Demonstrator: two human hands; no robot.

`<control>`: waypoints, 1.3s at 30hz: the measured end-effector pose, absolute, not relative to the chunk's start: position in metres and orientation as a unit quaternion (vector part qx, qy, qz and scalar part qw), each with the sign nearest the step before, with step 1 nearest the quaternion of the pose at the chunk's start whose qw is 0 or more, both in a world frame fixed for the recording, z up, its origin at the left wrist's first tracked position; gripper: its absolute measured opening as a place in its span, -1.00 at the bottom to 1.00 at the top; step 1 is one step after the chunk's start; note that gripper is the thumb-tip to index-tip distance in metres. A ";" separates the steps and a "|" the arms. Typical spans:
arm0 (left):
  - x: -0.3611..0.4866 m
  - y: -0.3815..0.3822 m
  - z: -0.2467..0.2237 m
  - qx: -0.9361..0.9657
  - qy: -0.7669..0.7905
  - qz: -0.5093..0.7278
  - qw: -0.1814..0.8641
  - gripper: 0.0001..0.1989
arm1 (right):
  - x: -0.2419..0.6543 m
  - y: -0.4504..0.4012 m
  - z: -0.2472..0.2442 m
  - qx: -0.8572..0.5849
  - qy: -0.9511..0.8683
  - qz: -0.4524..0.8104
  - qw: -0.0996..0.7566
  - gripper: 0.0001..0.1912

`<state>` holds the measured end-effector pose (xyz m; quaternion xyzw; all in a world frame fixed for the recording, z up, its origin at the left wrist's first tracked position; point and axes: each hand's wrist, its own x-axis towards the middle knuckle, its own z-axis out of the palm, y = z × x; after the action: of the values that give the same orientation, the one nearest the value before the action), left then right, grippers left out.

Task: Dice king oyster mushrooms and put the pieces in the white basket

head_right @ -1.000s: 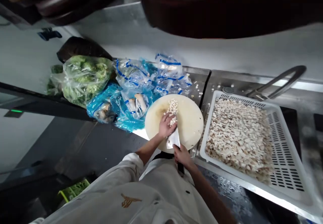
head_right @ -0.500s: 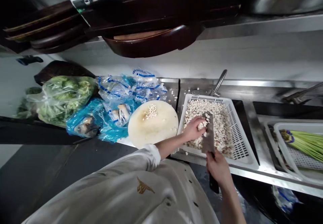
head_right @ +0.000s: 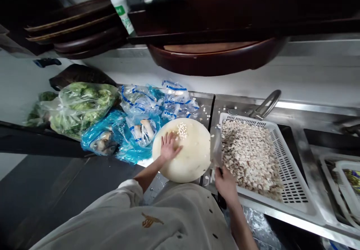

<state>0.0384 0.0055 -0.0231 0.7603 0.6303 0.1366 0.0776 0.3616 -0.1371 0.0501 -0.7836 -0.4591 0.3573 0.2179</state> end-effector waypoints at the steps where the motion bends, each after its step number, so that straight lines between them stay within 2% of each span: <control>1: 0.022 0.020 -0.027 0.757 0.635 0.125 0.084 -0.13 | 0.345 -0.126 0.049 -0.786 -0.483 0.347 0.170 -0.62; 3: 0.009 0.057 -0.033 0.774 0.612 0.120 0.113 -0.02 | 0.315 -0.101 0.049 -0.793 -0.522 0.307 0.066 -0.64; 5: 0.016 0.098 -0.036 0.801 0.565 0.134 0.143 0.00 | 0.286 -0.075 0.052 -0.797 -0.540 0.270 -0.004 -0.64; 10: 0.049 0.156 -0.036 0.879 0.394 0.143 0.226 -0.12 | 0.232 -0.033 0.058 -0.761 -0.602 0.234 -0.058 -0.64; 12: 0.042 0.146 -0.034 0.890 0.351 0.150 0.251 -0.13 | 0.229 -0.042 0.052 -0.746 -0.604 0.278 -0.022 -0.69; 15: 0.011 0.100 -0.032 0.902 0.302 0.152 0.270 -0.07 | 0.247 -0.087 0.035 -0.723 -0.540 0.421 0.090 -0.76; 19: -0.005 0.015 -0.031 0.900 0.337 0.130 0.245 0.12 | 0.281 -0.152 0.009 -0.715 -0.394 0.549 0.177 -0.64; 23: 0.046 -0.028 -0.037 0.827 0.508 0.161 0.181 -0.15 | 0.275 -0.153 -0.002 -0.692 -0.329 0.613 0.193 -0.62; 27: 0.083 -0.018 -0.042 0.708 0.631 0.269 0.168 -0.39 | 0.239 -0.117 0.005 -0.628 -0.353 0.668 0.187 -0.73; 30: 0.089 0.000 -0.033 0.594 0.699 0.353 0.186 -0.50 | 0.233 -0.102 0.019 -0.573 -0.423 0.680 0.176 -0.83; 32: 0.104 0.007 -0.019 0.567 0.704 0.377 0.203 -0.53 | 0.248 -0.103 0.032 -0.563 -0.452 0.662 0.199 -0.85; 39: 0.283 -0.010 0.021 0.749 0.503 0.337 0.270 -0.65 | 0.406 -0.127 0.084 -0.690 -0.406 0.512 0.311 -0.81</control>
<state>0.2831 -0.0098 0.0206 0.7488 0.5031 0.3370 0.2695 0.4059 -0.1266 0.0845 -0.6899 -0.4065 0.5120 0.3110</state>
